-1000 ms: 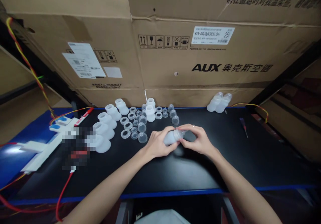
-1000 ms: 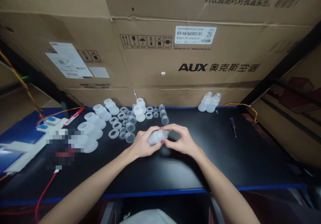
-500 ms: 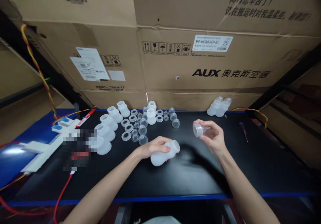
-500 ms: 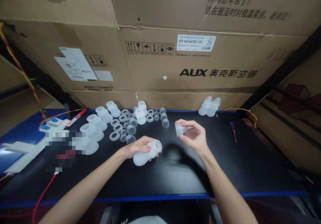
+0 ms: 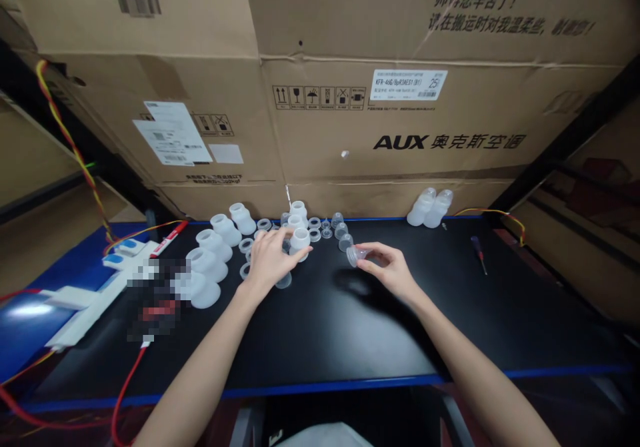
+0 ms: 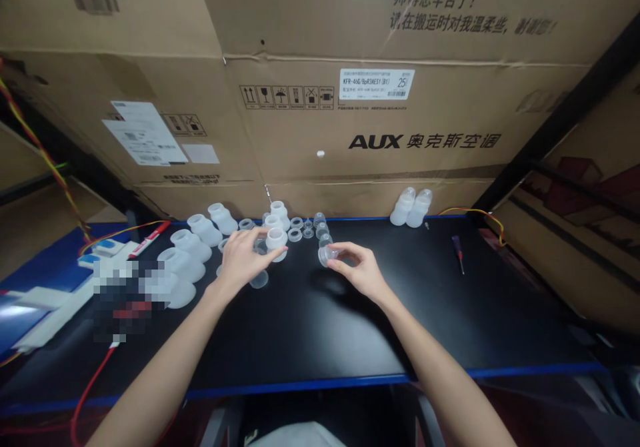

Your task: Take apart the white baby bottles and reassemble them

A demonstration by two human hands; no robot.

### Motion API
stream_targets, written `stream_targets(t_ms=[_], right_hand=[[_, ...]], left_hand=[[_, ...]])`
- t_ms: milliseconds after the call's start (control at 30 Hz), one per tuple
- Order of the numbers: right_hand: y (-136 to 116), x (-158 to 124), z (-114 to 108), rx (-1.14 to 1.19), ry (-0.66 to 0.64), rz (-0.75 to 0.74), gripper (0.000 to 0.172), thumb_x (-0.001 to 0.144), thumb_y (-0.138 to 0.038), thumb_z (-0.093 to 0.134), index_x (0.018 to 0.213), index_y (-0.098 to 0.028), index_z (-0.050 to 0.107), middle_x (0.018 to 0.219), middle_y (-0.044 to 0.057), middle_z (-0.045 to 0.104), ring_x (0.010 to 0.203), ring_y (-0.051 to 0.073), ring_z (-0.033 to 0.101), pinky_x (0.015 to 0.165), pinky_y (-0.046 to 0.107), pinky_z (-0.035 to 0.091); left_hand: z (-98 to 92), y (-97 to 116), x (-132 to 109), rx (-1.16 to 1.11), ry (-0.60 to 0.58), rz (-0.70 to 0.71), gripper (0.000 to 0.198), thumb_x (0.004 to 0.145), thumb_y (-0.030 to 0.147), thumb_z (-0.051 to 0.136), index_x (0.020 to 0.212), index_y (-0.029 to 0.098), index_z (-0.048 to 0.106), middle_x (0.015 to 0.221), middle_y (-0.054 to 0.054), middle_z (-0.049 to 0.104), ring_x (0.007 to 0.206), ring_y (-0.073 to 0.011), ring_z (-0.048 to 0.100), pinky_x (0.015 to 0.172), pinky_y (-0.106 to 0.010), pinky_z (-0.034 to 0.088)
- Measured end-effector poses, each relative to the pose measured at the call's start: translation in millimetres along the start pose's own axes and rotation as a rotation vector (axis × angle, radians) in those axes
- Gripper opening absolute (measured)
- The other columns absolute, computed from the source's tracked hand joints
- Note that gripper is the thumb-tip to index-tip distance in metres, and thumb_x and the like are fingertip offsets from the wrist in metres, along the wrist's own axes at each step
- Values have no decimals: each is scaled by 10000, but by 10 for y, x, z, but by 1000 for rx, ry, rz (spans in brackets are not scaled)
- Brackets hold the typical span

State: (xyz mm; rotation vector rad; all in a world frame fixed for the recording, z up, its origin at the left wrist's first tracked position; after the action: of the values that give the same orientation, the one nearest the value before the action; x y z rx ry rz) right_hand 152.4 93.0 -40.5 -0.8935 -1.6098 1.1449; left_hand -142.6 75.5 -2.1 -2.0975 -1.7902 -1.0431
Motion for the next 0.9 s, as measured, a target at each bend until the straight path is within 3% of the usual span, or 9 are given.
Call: stream_targets(t_ms=[300,367,467,533,633,733,900], right_hand=[[88,9,104,-1,-69,-2,433,925,-500,830,1242,-213,764,1189,101,800,1033,238,764,1013,421,589],[96,6,116,-8,-73,-3,438,933,-506,819,1248,-209,755,1170,99,800,1019,233,764,1004,414,590],[108,6,126,-29,-79,4,448,934,-519,812,1248,-204,754,1172,102,800,1019,232,767,1003,411,590],[124,7,133,-43,-80,15,457,929,-527,815,1248,-205,756,1174,102,802,1027,236,770,1008,414,591],[165,0,159,-51,-74,40,471,892,-541,847,1207,-198,772,1122,98,814,984,237,773,971,412,603],[196,-31,237,-49,-97,52,480,822,-553,905,1108,-184,793,1054,94,821,914,234,765,897,393,613],[203,-98,391,-55,-160,48,394,843,-527,892,1004,-179,802,965,77,817,871,227,758,829,355,602]], left_hand=[[113,-141,-15,10,-206,-184,455,846,611,824,1065,237,683,1077,-78,797,1030,-346,714,946,-459,509],[73,-109,-10,60,-169,-167,514,826,564,846,1159,203,691,1146,-123,748,1096,-367,676,993,-482,507],[-25,-9,-23,140,-40,-155,857,757,502,903,1466,144,581,1337,-206,626,1236,-421,593,1055,-538,482],[-69,124,-59,127,43,-106,989,733,520,924,1560,165,514,1448,-231,550,1328,-447,537,1113,-582,436],[-25,488,-171,-31,43,156,752,823,554,873,1450,220,627,1437,-196,606,1360,-411,560,1167,-577,404],[102,837,-363,-241,-71,385,549,911,556,814,1328,218,703,1278,-148,734,1204,-332,693,1087,-498,510],[298,962,-545,-453,-155,298,306,1022,405,721,1261,215,746,1156,-104,794,1061,-244,775,939,-377,639]])
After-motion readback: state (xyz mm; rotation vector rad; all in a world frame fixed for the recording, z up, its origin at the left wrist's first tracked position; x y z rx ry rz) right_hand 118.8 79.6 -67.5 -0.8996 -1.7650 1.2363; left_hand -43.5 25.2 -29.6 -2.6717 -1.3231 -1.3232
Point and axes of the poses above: each hand's wrist, its own x-axis towards the middle knuckle, its own z-axis out of the palm, y = z × x, the point moved 7 cm from there along x, towards the middle knuckle
